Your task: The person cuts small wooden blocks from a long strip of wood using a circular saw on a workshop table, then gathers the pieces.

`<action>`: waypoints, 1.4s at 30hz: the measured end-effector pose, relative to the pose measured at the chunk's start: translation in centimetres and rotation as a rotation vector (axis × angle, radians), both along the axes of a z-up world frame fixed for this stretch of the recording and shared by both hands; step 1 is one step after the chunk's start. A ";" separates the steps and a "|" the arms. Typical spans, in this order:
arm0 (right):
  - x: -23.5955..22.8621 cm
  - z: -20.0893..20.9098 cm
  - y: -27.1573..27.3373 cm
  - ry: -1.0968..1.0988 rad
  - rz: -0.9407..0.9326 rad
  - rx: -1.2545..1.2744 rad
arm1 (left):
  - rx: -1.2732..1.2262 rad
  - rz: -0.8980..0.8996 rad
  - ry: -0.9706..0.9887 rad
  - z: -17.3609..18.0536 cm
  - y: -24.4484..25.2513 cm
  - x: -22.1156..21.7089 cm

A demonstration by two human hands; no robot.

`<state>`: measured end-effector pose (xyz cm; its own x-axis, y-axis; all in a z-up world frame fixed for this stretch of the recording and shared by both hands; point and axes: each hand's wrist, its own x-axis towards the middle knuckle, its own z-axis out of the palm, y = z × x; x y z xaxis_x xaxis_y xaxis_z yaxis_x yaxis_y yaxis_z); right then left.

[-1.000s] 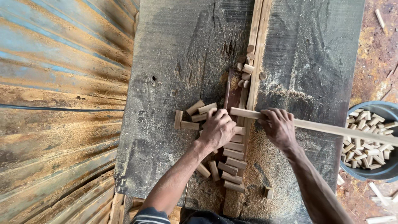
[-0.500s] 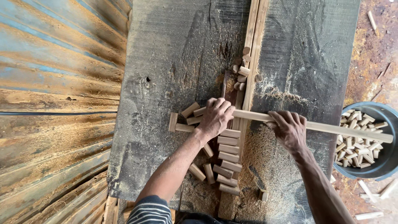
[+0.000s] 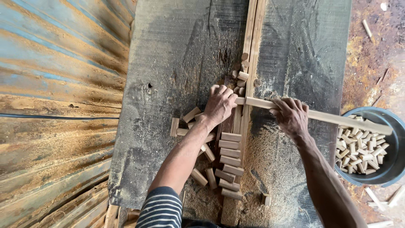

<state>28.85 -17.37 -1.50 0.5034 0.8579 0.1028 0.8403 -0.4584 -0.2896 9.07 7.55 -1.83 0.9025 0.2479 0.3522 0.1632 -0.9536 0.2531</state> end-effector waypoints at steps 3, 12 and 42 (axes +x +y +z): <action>-1.0 -1.3 -2.8 0.036 -0.037 0.020 | -0.041 -0.002 0.139 0.8 -1.6 -2.0; -7.0 0.0 -2.7 0.095 0.018 0.043 | -0.205 -0.049 0.323 5.1 -7.8 -9.4; -0.4 0.6 0.6 0.004 0.035 -0.001 | -0.041 0.006 0.101 0.0 -0.3 -0.7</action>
